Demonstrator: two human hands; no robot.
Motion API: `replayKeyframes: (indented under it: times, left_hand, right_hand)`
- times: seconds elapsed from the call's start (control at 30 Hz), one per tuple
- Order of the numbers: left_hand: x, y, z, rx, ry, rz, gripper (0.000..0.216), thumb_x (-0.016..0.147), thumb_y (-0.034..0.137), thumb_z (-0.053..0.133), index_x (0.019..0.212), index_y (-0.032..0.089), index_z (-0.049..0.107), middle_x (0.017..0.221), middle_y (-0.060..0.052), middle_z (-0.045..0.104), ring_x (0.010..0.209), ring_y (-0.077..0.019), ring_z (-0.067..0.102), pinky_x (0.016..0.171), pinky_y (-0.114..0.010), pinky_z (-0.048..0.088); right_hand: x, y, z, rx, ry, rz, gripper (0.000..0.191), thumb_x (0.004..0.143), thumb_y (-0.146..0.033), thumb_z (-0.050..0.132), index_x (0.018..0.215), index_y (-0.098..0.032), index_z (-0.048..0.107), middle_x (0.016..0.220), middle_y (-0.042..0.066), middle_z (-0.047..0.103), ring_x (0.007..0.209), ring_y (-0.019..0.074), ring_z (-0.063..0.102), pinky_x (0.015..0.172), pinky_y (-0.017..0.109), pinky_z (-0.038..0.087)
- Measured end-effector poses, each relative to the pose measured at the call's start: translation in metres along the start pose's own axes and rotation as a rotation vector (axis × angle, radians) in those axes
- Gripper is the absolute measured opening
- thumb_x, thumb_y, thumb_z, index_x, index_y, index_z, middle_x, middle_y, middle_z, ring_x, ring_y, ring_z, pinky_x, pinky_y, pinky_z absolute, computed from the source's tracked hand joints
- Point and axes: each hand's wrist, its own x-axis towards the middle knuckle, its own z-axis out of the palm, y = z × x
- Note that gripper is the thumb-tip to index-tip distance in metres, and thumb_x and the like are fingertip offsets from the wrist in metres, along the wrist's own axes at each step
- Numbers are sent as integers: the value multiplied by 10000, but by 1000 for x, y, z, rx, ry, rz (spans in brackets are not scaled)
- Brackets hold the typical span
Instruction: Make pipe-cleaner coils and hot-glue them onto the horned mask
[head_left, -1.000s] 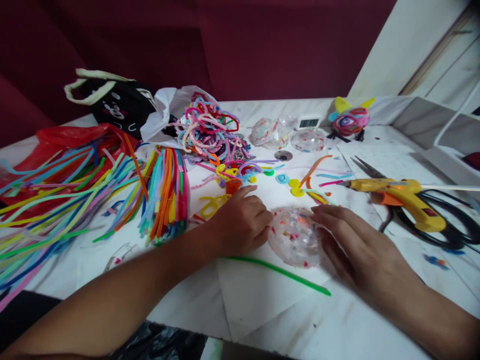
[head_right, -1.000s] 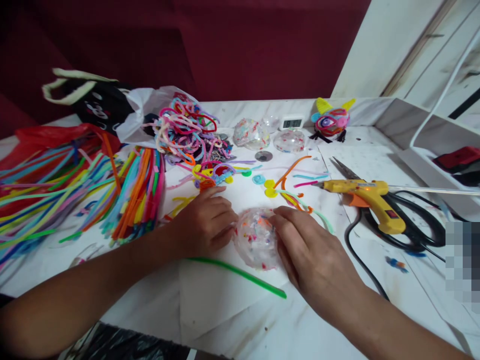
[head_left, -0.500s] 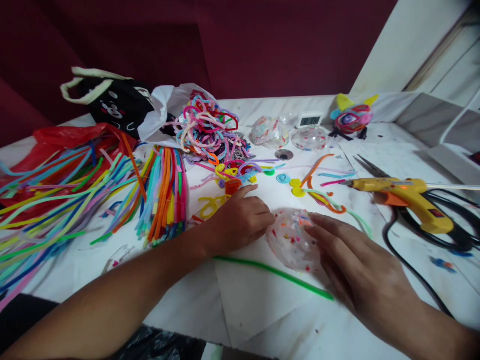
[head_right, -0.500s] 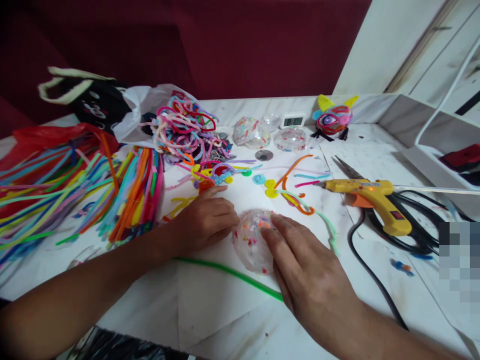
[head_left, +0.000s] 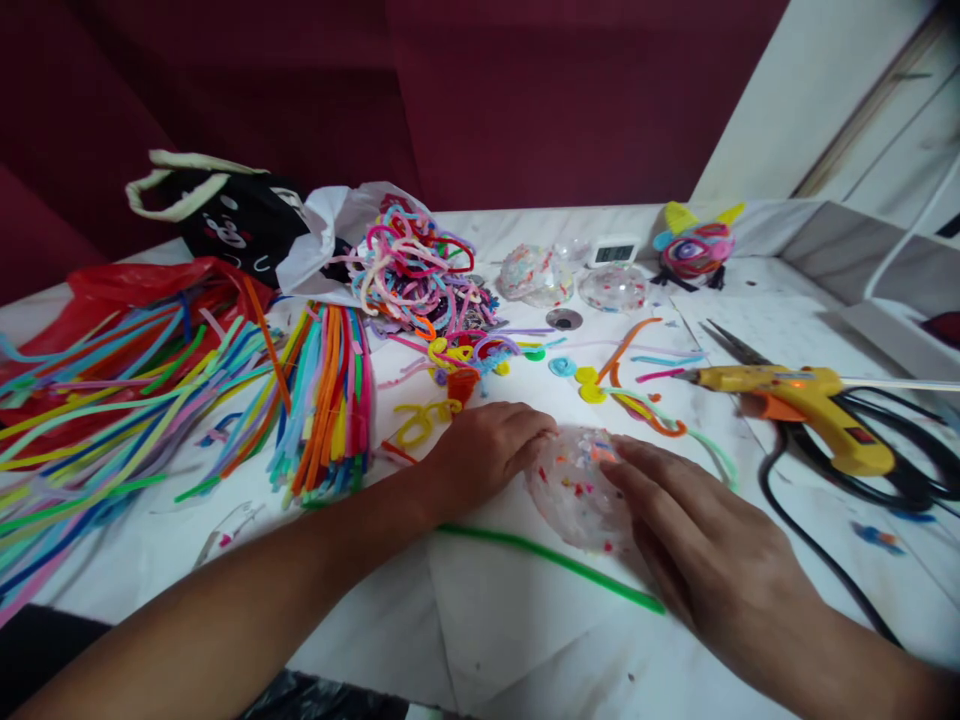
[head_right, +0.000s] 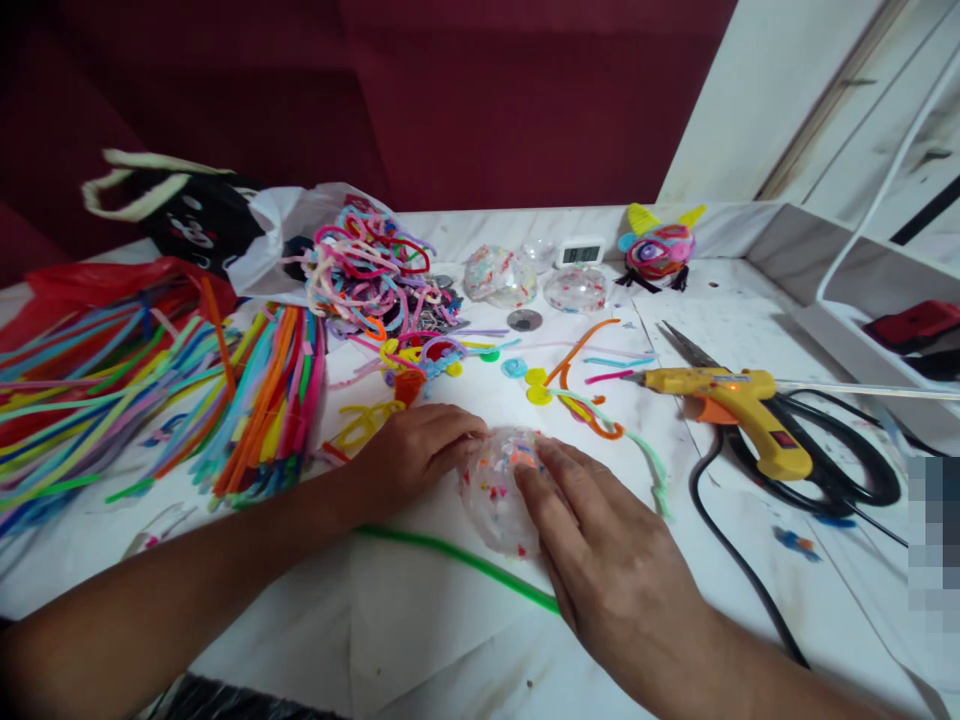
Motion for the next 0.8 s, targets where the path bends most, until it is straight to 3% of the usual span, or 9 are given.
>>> replayKeyframes:
  times: [0.4,0.57,0.8]
  left_hand:
    - [8,-2,-1,152,-40,80,257,989,244,411,954,137,642,899,-62,693,858,-184,648,790,-311,501]
    - [9,0,0,147,-37,40,239,980,256,423,937,151,634,876,-49,681,817,-171,631,749,-290,479]
    - [8,-7,6,2,-29,22,222,981,229,450,1070,157,641,1025,-52,715,943,-175,653,854,-305,496]
  right_hand:
    - [0,-1,3,15,5,9,470,819,11,485,1288,-20,490,1289,260,537,1177,345,552,881,475,591]
    - [-1,-1,3,15,-11,15,488,811,24,481,1296,-21,483,1306,262,525,1203,344,531,910,475,577]
    - [0,-1,4,-19,17,-9,457,811,23,478,1267,8,511,1277,269,536,1166,358,546,861,481,594]
